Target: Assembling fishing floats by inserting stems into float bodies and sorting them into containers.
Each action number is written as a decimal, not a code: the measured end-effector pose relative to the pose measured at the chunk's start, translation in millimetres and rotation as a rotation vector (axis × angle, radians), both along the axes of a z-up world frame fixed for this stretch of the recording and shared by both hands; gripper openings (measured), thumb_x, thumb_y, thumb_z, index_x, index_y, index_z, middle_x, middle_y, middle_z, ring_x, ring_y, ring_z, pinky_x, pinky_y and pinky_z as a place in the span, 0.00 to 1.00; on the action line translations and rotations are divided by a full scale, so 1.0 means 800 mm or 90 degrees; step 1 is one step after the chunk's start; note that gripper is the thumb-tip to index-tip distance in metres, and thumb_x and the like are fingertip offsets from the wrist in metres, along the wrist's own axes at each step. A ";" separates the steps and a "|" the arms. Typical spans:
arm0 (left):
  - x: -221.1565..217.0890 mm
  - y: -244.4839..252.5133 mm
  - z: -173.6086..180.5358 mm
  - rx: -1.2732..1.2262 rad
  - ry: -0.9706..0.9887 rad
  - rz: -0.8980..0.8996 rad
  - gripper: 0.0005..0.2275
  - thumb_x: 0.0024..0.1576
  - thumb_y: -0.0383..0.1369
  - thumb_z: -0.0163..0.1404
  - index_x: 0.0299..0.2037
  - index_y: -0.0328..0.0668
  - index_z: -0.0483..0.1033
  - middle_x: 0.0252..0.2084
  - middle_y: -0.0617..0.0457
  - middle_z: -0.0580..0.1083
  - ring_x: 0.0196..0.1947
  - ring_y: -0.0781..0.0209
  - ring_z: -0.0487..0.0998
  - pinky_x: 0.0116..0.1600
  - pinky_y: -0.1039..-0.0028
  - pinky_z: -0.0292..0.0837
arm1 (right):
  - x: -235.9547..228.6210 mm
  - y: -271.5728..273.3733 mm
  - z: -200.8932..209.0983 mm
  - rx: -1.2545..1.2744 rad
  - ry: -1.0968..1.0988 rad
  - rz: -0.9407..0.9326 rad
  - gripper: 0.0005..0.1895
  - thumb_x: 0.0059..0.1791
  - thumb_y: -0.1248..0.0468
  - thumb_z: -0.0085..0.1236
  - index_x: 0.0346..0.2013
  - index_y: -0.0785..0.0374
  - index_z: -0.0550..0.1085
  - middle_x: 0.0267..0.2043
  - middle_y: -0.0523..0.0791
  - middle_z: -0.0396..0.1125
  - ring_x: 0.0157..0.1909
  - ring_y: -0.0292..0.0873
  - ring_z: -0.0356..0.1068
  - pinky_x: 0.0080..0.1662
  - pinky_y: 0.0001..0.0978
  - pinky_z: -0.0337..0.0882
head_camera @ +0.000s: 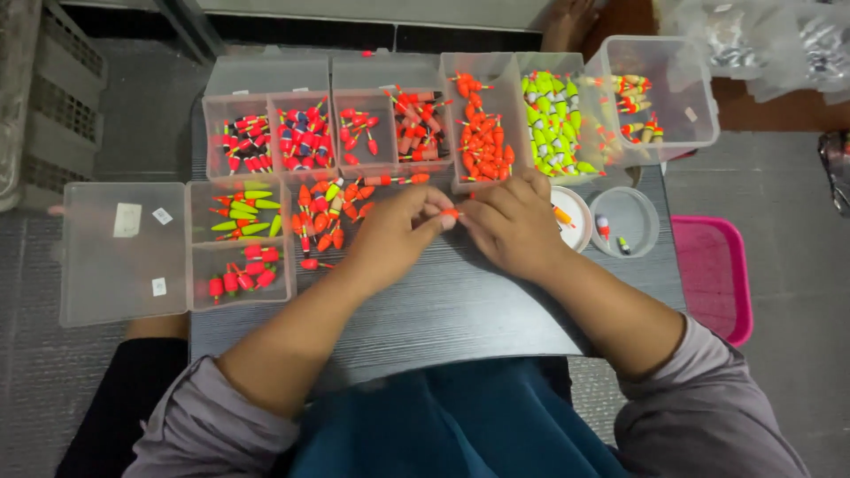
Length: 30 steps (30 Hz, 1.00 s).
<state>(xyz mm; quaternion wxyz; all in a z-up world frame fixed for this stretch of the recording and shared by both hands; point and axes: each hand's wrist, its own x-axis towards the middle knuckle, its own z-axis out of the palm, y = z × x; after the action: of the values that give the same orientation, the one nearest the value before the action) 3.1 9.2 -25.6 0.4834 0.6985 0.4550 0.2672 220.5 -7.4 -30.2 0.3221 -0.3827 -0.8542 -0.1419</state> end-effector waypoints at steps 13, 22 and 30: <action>-0.009 0.005 0.032 -0.048 0.016 -0.083 0.10 0.64 0.38 0.45 0.40 0.47 0.78 0.32 0.51 0.80 0.37 0.50 0.82 0.44 0.63 0.76 | 0.001 -0.002 0.006 -0.034 -0.001 0.005 0.07 0.53 0.56 0.56 0.40 0.53 0.79 0.37 0.42 0.69 0.38 0.47 0.66 0.51 0.47 0.61; -0.012 0.002 0.039 0.019 0.021 -0.111 0.11 0.65 0.38 0.42 0.40 0.45 0.77 0.33 0.47 0.80 0.42 0.43 0.81 0.49 0.57 0.75 | -0.012 -0.002 0.010 0.007 0.023 0.012 0.07 0.54 0.57 0.55 0.39 0.55 0.78 0.34 0.42 0.68 0.37 0.46 0.66 0.49 0.45 0.62; -0.013 0.002 0.034 0.012 0.023 -0.108 0.14 0.66 0.39 0.40 0.37 0.45 0.78 0.30 0.47 0.80 0.42 0.44 0.82 0.50 0.57 0.75 | -0.006 0.000 0.001 0.005 0.013 0.035 0.08 0.52 0.56 0.56 0.37 0.55 0.78 0.35 0.42 0.68 0.37 0.47 0.67 0.50 0.46 0.61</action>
<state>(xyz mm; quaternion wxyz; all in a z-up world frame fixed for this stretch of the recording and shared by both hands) -7.4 11.0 1.2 0.4894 0.7437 0.4005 0.2170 215.7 -7.5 -29.7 0.3360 -0.3596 -0.8604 -0.1324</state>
